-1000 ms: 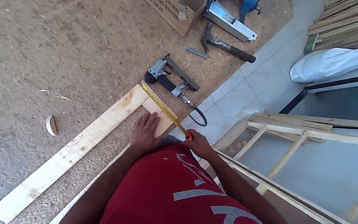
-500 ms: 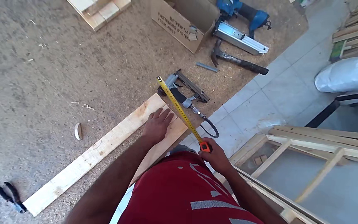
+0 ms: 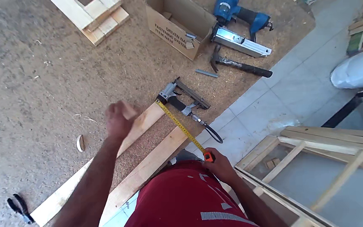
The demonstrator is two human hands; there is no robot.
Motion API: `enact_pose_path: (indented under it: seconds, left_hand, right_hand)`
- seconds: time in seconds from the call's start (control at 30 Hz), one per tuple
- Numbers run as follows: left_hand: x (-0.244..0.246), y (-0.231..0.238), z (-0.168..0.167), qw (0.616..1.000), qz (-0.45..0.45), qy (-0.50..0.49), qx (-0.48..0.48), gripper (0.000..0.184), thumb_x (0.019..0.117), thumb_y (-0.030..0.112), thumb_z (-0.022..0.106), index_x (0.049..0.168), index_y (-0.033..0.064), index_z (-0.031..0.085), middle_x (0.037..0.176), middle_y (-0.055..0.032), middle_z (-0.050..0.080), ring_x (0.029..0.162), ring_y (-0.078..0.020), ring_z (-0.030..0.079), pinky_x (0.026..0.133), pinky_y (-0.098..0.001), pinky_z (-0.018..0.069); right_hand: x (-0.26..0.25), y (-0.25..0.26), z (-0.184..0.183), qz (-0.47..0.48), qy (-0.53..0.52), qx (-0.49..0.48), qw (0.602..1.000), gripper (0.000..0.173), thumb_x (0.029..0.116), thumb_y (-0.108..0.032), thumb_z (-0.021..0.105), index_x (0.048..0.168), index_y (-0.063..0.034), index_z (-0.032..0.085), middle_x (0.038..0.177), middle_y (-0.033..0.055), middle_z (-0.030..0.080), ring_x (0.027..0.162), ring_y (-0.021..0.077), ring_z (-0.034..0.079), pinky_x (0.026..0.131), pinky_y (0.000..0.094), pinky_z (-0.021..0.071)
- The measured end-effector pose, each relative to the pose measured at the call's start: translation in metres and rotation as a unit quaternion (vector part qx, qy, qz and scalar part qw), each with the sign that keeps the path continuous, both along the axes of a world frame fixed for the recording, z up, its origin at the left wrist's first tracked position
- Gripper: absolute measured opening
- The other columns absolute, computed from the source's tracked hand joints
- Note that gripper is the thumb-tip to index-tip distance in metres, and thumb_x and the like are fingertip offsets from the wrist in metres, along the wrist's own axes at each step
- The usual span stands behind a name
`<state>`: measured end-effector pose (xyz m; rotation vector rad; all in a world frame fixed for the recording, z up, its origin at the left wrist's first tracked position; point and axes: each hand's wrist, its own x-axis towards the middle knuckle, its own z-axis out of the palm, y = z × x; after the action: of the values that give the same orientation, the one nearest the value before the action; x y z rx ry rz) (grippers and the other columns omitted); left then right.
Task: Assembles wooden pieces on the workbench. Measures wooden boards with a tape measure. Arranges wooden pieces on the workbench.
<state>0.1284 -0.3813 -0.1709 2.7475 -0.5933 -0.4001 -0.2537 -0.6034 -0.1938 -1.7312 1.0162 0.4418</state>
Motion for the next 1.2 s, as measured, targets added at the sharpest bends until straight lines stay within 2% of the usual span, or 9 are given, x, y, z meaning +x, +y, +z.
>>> enact_pose_path:
  seconds: [0.07,0.1,0.17,0.27,0.33,0.4,0.53,0.73,1.2]
  left_hand:
    - [0.01,0.016,-0.008,0.998,0.069,-0.003,0.011,0.095,0.0779,0.038,0.089,0.154,0.0039,0.042,0.156,-0.033,0.036,0.142,-0.0576,0.035,0.11,-0.0753,0.036]
    - [0.008,0.017,-0.007,0.998,0.054,0.0,0.025,0.093,0.08,0.042,0.087,0.153,0.0034,0.044,0.155,-0.032,0.038,0.141,-0.0561,0.038,0.11,-0.0739,0.0375]
    - [-0.008,0.014,-0.01,0.998,-0.04,0.017,0.053,0.086,0.0833,0.054,0.081,0.148,0.006,0.051,0.148,-0.028,0.05,0.137,-0.05,0.047,0.108,-0.0708,0.0411]
    - [-0.031,0.006,-0.041,0.992,-0.108,0.009,0.068,0.092,0.0746,0.068,0.082,0.146,0.0154,0.055,0.144,-0.0185,0.056,0.133,-0.0418,0.052,0.106,-0.0662,0.043]
    - [-0.036,0.003,-0.06,0.992,-0.106,-0.014,0.069,0.097,0.0726,0.073,0.079,0.147,0.0161,0.055,0.143,-0.0189,0.056,0.131,-0.0422,0.052,0.104,-0.0653,0.0442]
    - [-0.039,0.003,-0.071,0.991,-0.11,-0.034,0.062,0.095,0.0778,0.076,0.071,0.147,0.012,0.055,0.141,-0.0221,0.057,0.129,-0.0449,0.054,0.104,-0.0656,0.0442]
    - [-0.043,0.002,-0.075,0.991,-0.114,-0.05,0.054,0.094,0.0792,0.076,0.066,0.145,0.0094,0.055,0.138,-0.0253,0.057,0.129,-0.0468,0.053,0.106,-0.0647,0.0423]
    - [-0.042,-0.005,-0.067,0.992,-0.098,-0.037,0.075,0.093,0.0754,0.07,0.073,0.141,0.0075,0.056,0.138,-0.0258,0.056,0.129,-0.0482,0.051,0.103,-0.0664,0.0431]
    - [-0.039,-0.003,-0.076,0.992,-0.089,-0.055,0.07,0.091,0.0709,0.069,0.074,0.136,0.0073,0.061,0.135,-0.0237,0.058,0.127,-0.0457,0.054,0.102,-0.0637,0.0442]
  right_hand:
    - [0.009,0.006,-0.002,0.019,0.026,-0.001,0.999,0.053,0.0813,-0.038,0.076,0.13,-0.0213,0.063,0.095,0.0024,0.071,0.08,0.0174,0.069,0.072,0.0453,0.0591]
    - [0.015,0.008,-0.002,0.026,0.034,-0.002,0.999,0.054,0.0815,-0.039,0.076,0.131,-0.021,0.063,0.096,0.0027,0.071,0.081,0.0177,0.069,0.073,0.0457,0.059]
    - [0.024,0.011,-0.002,0.028,0.045,-0.002,0.999,0.054,0.0816,-0.039,0.076,0.131,-0.02,0.064,0.094,0.004,0.071,0.081,0.0187,0.069,0.072,0.047,0.0583]
    - [0.035,0.01,-0.004,0.032,0.062,-0.003,0.998,0.053,0.0815,-0.04,0.075,0.129,-0.0205,0.064,0.095,0.004,0.071,0.083,0.0196,0.069,0.073,0.0477,0.0584]
    - [0.039,0.009,-0.001,0.046,0.073,-0.011,0.996,0.056,0.0829,-0.039,0.075,0.134,-0.0188,0.062,0.101,0.0078,0.07,0.088,0.0241,0.069,0.076,0.0517,0.058]
    - [0.037,0.007,0.003,0.057,0.079,-0.02,0.995,0.059,0.0844,-0.039,0.075,0.137,-0.0179,0.06,0.105,0.0108,0.07,0.092,0.0273,0.069,0.077,0.0539,0.0577]
    - [0.025,0.0,-0.001,0.072,0.062,-0.025,0.995,0.064,0.0849,-0.038,0.077,0.142,-0.0175,0.057,0.117,0.0141,0.066,0.101,0.0292,0.067,0.084,0.0537,0.057]
    - [0.023,0.0,-0.004,0.067,0.053,-0.038,0.996,0.065,0.0843,-0.036,0.077,0.143,-0.0183,0.057,0.118,0.0136,0.065,0.101,0.0288,0.066,0.083,0.0523,0.0566]
    - [0.02,0.002,-0.015,0.047,0.035,-0.031,0.998,0.063,0.0822,-0.037,0.077,0.14,-0.0196,0.06,0.113,0.0108,0.067,0.096,0.0251,0.067,0.079,0.0506,0.057]
